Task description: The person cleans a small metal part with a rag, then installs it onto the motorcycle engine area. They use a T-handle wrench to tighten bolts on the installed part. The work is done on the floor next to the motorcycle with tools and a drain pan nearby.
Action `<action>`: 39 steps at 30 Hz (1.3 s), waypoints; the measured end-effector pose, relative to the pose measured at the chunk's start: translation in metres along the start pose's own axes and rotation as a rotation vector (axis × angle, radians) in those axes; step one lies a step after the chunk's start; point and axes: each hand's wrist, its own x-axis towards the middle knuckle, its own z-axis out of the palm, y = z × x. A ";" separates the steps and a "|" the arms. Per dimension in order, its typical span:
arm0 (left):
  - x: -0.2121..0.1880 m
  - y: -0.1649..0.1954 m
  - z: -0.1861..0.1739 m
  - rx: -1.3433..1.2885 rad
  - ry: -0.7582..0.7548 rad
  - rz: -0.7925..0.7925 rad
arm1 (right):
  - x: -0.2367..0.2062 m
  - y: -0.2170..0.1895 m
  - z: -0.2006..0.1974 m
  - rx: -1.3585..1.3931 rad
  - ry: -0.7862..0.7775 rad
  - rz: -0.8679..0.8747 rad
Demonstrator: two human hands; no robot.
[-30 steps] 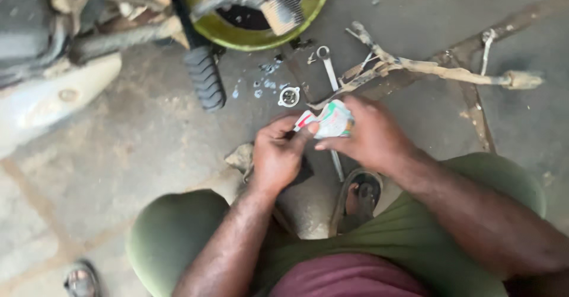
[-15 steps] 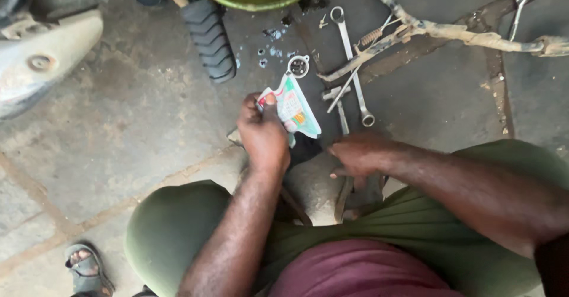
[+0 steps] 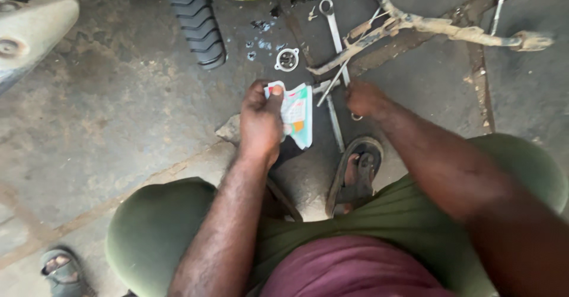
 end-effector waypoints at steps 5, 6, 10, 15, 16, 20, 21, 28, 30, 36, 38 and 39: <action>-0.002 -0.002 0.000 0.173 0.055 -0.044 | 0.044 -0.014 -0.004 0.569 0.523 0.388; -0.002 -0.003 0.002 0.156 0.039 -0.011 | 0.050 -0.019 -0.004 0.654 0.637 0.465; -0.008 -0.008 0.012 0.326 0.038 -0.019 | 0.064 -0.015 0.001 0.158 0.557 0.235; -0.007 -0.010 0.028 0.518 0.027 -0.099 | 0.062 0.031 -0.028 -0.473 0.021 0.306; -0.006 -0.009 0.031 0.485 0.020 -0.089 | 0.059 0.043 -0.039 -0.435 -0.001 0.320; -0.001 -0.002 0.042 0.396 0.011 -0.093 | 0.032 0.094 -0.111 0.355 0.320 0.785; -0.001 -0.001 0.044 0.386 0.009 -0.110 | 0.023 0.108 -0.135 0.295 0.302 0.774; 0.015 0.001 0.022 0.814 0.064 0.054 | -0.040 0.181 -0.217 -0.433 -0.212 0.495; 0.032 0.003 0.009 0.951 0.019 0.124 | -0.056 0.203 -0.204 -0.500 -0.361 0.321; 0.130 0.038 -0.068 2.084 -0.733 0.126 | -0.069 0.178 -0.168 -0.183 -0.386 0.057; 0.154 0.042 -0.106 2.010 -0.593 -0.096 | -0.064 0.130 -0.146 -0.058 -0.321 0.036; 0.163 0.039 -0.123 1.944 -0.476 -0.096 | -0.056 0.104 -0.137 0.005 -0.270 0.037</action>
